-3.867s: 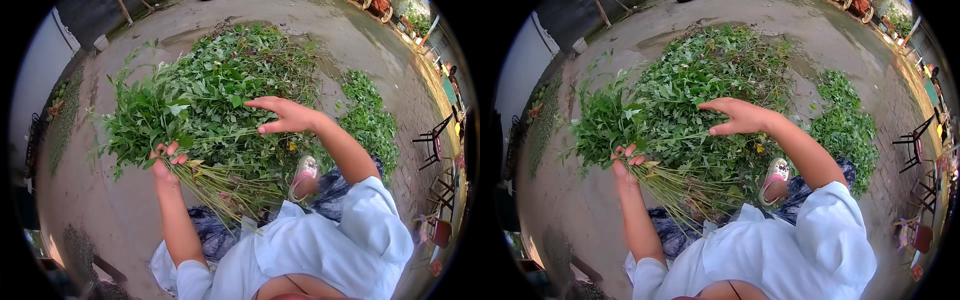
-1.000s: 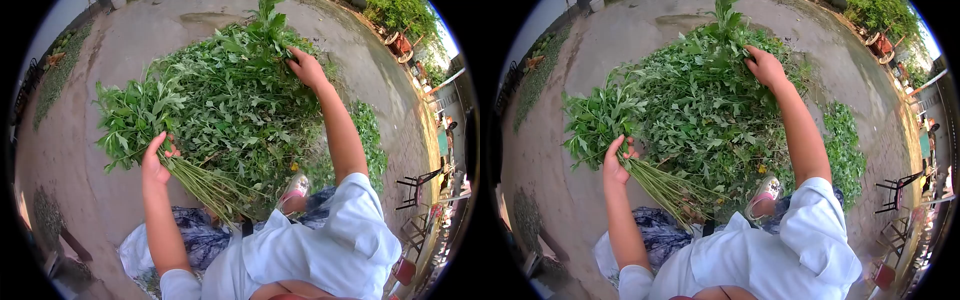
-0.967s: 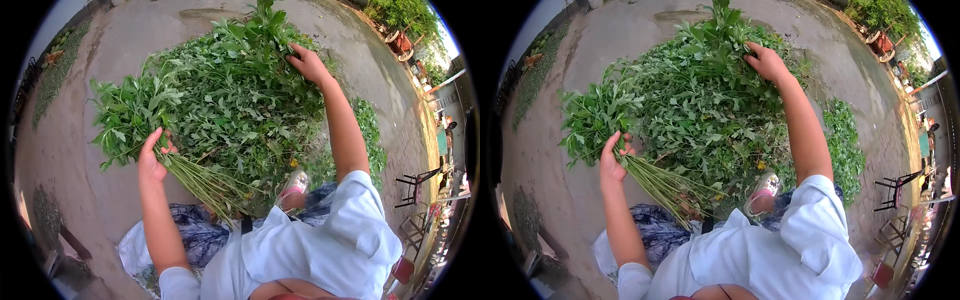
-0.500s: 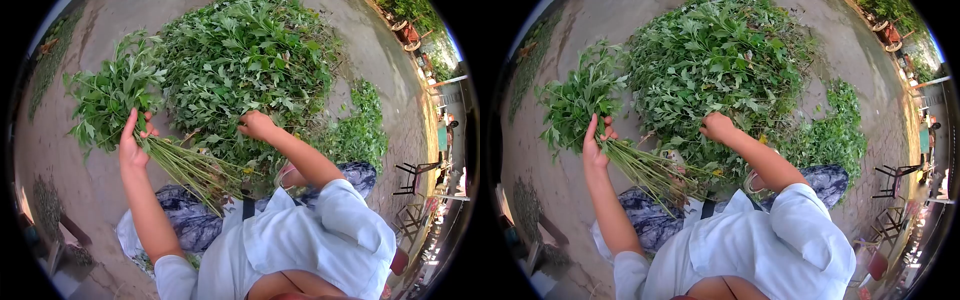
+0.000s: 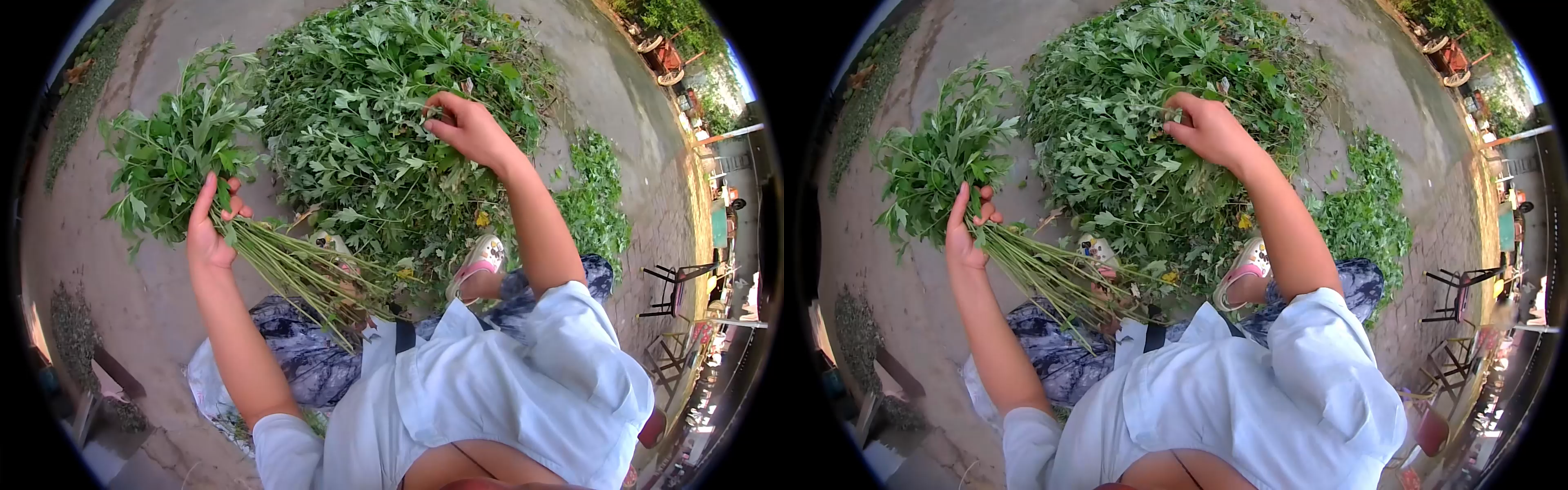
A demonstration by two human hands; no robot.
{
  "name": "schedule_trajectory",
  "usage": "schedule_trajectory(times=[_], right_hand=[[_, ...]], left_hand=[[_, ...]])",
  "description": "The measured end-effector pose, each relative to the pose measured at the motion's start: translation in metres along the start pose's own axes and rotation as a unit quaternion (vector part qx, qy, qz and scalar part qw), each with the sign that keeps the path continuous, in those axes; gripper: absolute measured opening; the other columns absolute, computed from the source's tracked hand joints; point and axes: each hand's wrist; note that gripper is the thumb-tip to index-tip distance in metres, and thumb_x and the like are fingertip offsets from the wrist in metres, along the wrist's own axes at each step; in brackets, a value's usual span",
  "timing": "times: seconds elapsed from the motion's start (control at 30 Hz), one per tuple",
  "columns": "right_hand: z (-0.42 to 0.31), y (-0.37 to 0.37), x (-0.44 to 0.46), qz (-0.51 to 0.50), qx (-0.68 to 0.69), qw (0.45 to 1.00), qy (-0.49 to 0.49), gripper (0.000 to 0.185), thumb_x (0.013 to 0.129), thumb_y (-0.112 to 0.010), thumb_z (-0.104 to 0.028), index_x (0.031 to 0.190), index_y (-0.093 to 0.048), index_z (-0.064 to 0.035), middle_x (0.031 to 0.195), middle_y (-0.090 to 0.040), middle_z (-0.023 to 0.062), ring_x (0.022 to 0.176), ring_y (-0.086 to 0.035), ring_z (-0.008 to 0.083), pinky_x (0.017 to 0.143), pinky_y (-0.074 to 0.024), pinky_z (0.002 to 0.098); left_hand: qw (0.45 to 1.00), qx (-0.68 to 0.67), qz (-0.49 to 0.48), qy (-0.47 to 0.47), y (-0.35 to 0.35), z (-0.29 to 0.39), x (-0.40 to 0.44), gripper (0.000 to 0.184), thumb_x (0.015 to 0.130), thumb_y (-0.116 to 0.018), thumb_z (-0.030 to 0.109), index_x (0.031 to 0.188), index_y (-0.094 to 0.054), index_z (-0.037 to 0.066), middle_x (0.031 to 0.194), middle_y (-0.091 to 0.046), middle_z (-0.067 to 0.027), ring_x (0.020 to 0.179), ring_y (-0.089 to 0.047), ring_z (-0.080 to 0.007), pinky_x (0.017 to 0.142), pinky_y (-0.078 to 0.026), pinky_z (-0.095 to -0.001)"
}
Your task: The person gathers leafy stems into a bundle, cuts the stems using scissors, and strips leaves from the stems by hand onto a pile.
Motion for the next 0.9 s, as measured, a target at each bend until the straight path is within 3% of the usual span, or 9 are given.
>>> schedule_trajectory(times=[0.03,0.07,0.2,0.33,0.43,0.5,0.63,0.73,0.9], right_hand=[[0.016,-0.015,-0.001,-0.052,-0.043,0.998,0.010,0.027,0.075,-0.059,-0.015,0.102,-0.056,-0.0078,0.070,-0.058,0.0141,0.064,-0.056,0.0245,0.060,-0.0443,0.0333],[0.029,-0.034,-0.007,-0.104,-0.068,0.992,0.033,0.028,0.073,-0.058,-0.014,0.101,-0.058,-0.0101,0.081,-0.061,0.0140,0.076,-0.059,0.0294,0.068,-0.0467,0.0363],[0.075,-0.130,-0.028,-0.290,-0.245,0.923,-0.068,0.025,0.070,-0.060,-0.021,0.094,-0.060,-0.0122,0.087,-0.061,0.0116,0.086,-0.058,0.0289,0.072,-0.0476,0.0395],[0.108,-0.190,-0.045,-0.219,-0.208,0.942,-0.147,0.026,0.072,-0.060,-0.026,0.095,-0.061,-0.0119,0.091,-0.060,0.0128,0.087,-0.058,0.0294,0.072,-0.0475,0.0395],[0.109,-0.188,-0.041,-0.190,-0.133,0.966,-0.109,0.027,0.076,-0.058,-0.027,0.095,-0.060,-0.0086,0.088,-0.060,0.0125,0.084,-0.057,0.0308,0.073,-0.0463,0.0381],[0.104,-0.160,-0.028,-0.016,-0.007,0.997,0.070,0.025,0.081,-0.052,-0.026,0.088,-0.057,-0.0030,0.078,-0.058,0.0112,0.074,-0.056,0.0278,0.070,-0.0446,0.0348],[0.033,-0.064,-0.012,-0.159,0.346,0.921,-0.085,0.019,0.085,-0.040,-0.016,0.096,-0.051,-0.0060,0.065,-0.050,-0.0006,0.060,-0.044,0.0063,0.057,-0.0356,0.0211],[0.011,-0.041,-0.006,-0.188,0.312,0.931,0.006,0.030,0.083,-0.039,-0.012,0.111,-0.047,-0.0064,0.063,-0.050,-0.0007,0.054,-0.040,0.0061,0.051,-0.0341,0.0205],[-0.026,-0.031,-0.001,-0.286,0.500,0.815,-0.062,0.035,0.081,-0.044,-0.009,0.117,-0.043,-0.0069,0.068,-0.044,-0.0015,0.055,-0.038,0.0068,0.051,-0.0378,0.0231]], left_hand=[[1.000,0.005,0.001,-0.014,-0.003,0.000,-0.002,0.025,0.084,-0.055,0.026,0.093,-0.051,0.003,0.071,-0.053,-0.0046,0.045,-0.044,-0.0090,0.050,-0.045,-0.0278],[1.000,0.007,0.003,-0.012,-0.006,0.000,-0.004,0.025,0.084,-0.055,0.026,0.093,-0.051,0.003,0.071,-0.053,-0.0046,0.045,-0.044,-0.0090,0.050,-0.045,-0.0278],[1.000,0.010,-0.001,-0.012,-0.007,0.001,-0.008,0.026,0.086,-0.052,0.026,0.093,-0.049,0.001,0.070,-0.051,-0.0033,0.045,-0.042,-0.0085,0.051,-0.044,-0.0262],[1.000,0.012,-0.014,-0.010,-0.002,0.002,-0.004,0.025,0.087,-0.050,0.025,0.096,-0.047,0.001,0.079,-0.052,-0.0048,0.045,-0.039,-0.0061,0.051,-0.043,-0.0254],[1.000,0.010,0.002,-0.005,-0.004,0.002,-0.006,0.026,0.084,-0.055,0.027,0.086,-0.052,0.001,0.054,-0.046,-0.0003,0.046,-0.044,-0.0114,0.051,-0.043,-0.0257],[1.000,0.014,0.018,-0.015,-0.004,0.002,-0.004,0.025,0.083,-0.056,0.026,0.086,-0.052,0.001,0.056,-0.047,-0.0008,0.047,-0.043,-0.0110,0.052,-0.042,-0.0260],[1.000,0.007,0.031,-0.003,0.007,-0.001,0.002,0.023,0.083,-0.056,0.022,0.090,-0.049,0.002,0.073,-0.051,-0.0028,0.047,-0.041,-0.0074,0.052,-0.042,-0.0254],[1.000,0.002,0.018,-0.009,-0.011,-0.006,-0.003,0.021,0.081,-0.057,0.019,0.093,-0.050,0.004,0.077,-0.055,-0.0041,0.047,-0.041,-0.0084,0.053,-0.041,-0.0267],[0.996,-0.001,-0.083,0.007,-0.039,-0.024,-0.004,0.027,0.082,-0.051,0.016,0.107,-0.048,0.004,0.100,-0.058,-0.0114,0.053,-0.043,-0.0084,0.058,-0.042,-0.0273]])
Point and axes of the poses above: each hand's wrist, its own x-axis towards the middle knuckle, its own y-axis out of the back of the hand, z = x × y
